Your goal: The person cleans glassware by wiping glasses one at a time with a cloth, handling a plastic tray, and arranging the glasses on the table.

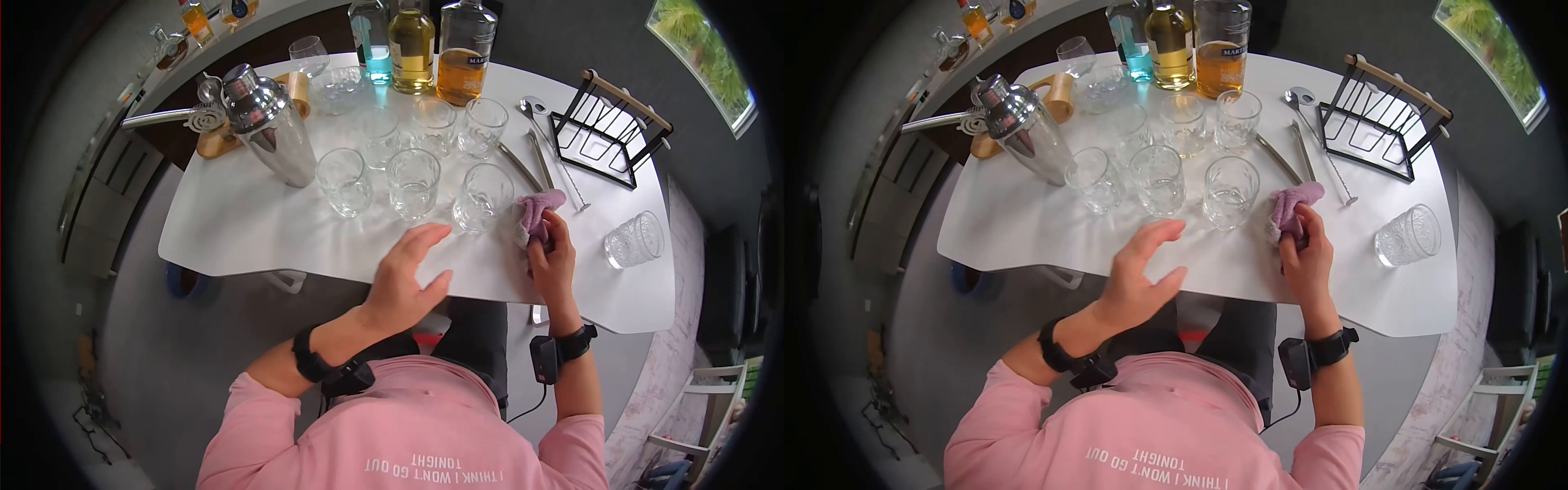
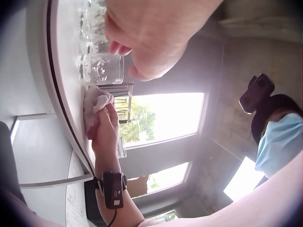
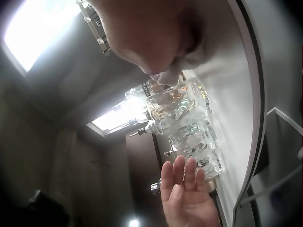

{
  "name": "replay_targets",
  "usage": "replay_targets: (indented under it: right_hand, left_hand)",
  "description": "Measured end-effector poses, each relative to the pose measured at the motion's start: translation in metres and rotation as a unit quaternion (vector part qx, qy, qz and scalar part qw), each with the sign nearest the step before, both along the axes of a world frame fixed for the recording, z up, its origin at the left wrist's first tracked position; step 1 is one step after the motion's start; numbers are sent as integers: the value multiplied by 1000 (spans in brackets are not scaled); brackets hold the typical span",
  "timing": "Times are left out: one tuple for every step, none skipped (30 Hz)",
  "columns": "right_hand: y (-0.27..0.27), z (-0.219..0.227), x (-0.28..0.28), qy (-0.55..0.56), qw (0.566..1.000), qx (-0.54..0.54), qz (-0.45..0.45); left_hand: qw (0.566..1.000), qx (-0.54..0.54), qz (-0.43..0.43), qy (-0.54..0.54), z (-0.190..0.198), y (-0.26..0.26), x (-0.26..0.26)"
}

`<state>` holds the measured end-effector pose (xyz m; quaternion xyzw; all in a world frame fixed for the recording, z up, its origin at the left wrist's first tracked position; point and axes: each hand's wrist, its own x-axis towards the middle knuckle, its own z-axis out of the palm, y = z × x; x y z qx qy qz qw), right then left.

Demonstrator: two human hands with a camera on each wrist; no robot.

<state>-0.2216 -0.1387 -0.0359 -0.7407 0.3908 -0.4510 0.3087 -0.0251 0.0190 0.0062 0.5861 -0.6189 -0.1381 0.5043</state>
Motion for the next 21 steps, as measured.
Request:
replay_targets:
  right_hand:
    - [-1, 1, 3, 36, 999, 32, 8]
    - [-2, 3, 5, 72, 995, 64, 14]
    - [-1, 8, 6, 71, 995, 63, 11]
    - [1, 16, 8, 150, 988, -25, 16]
    - [2, 26, 9, 228, 967, -112, 21]
    - [1, 36, 9, 245, 959, -141, 16]
    - [-2, 42, 7, 245, 959, -142, 12]
    - [-5, 46, 5, 216, 968, -124, 18]
    - [-9, 52, 3, 189, 976, -107, 24]
    - [-11, 60, 3, 165, 982, -85, 23]
    - [-20, 63, 2, 158, 981, -105, 37]
    - [-25, 69, 5, 158, 981, -107, 41]
    - [-31, 74, 9, 156, 980, -110, 46]
    - [-38, 80, 15, 156, 980, -113, 43]
    - [-44, 85, 23, 169, 975, -134, 59]
    - [-50, 91, 33, 183, 968, -155, 75]
    - [-55, 99, 47, 185, 968, -155, 75]
    - [-58, 109, 64, 232, 949, -183, 113]
    - [-61, 116, 80, 277, 925, -210, 150]
    - [-65, 120, 92, 278, 925, -211, 150]
    - [-70, 122, 102, 301, 914, -222, 158]
  left_hand:
    - [999, -21, 33, -3, 8, 8, 9]
    - [997, -43, 64, -5, 13, 14, 18]
    - [993, -54, 105, -16, 15, 19, 28]
    - [987, -77, 143, 10, 9, 22, 38]
    - [979, -90, 176, 51, -1, 25, 50]
    - [968, -102, 207, 93, -9, 28, 61]
    - [969, -104, 204, 93, -12, 31, 72]
    - [963, -105, 211, 130, -14, 34, 81]
    - [956, -106, 218, 168, -13, 35, 85]
    - [955, -106, 217, 172, -10, 33, 89]
    - [952, -105, 225, 179, -5, 28, 95]
    - [949, -105, 232, 184, 0, 23, 97]
    - [949, -107, 230, 185, 0, 19, 98]
    - [941, -126, 251, 191, 0, 14, 99]
    - [931, -144, 272, 196, 0, 10, 99]
    - [931, -145, 271, 197, 0, 9, 99]
    - [937, -130, 283, 156, 0, 10, 99]
    - [942, -113, 296, 112, -1, 11, 100]
    - [942, -113, 296, 113, 1, 13, 104]
    - [946, -106, 282, 119, 5, 14, 111]
    - [950, -100, 268, 125, 8, 14, 115]
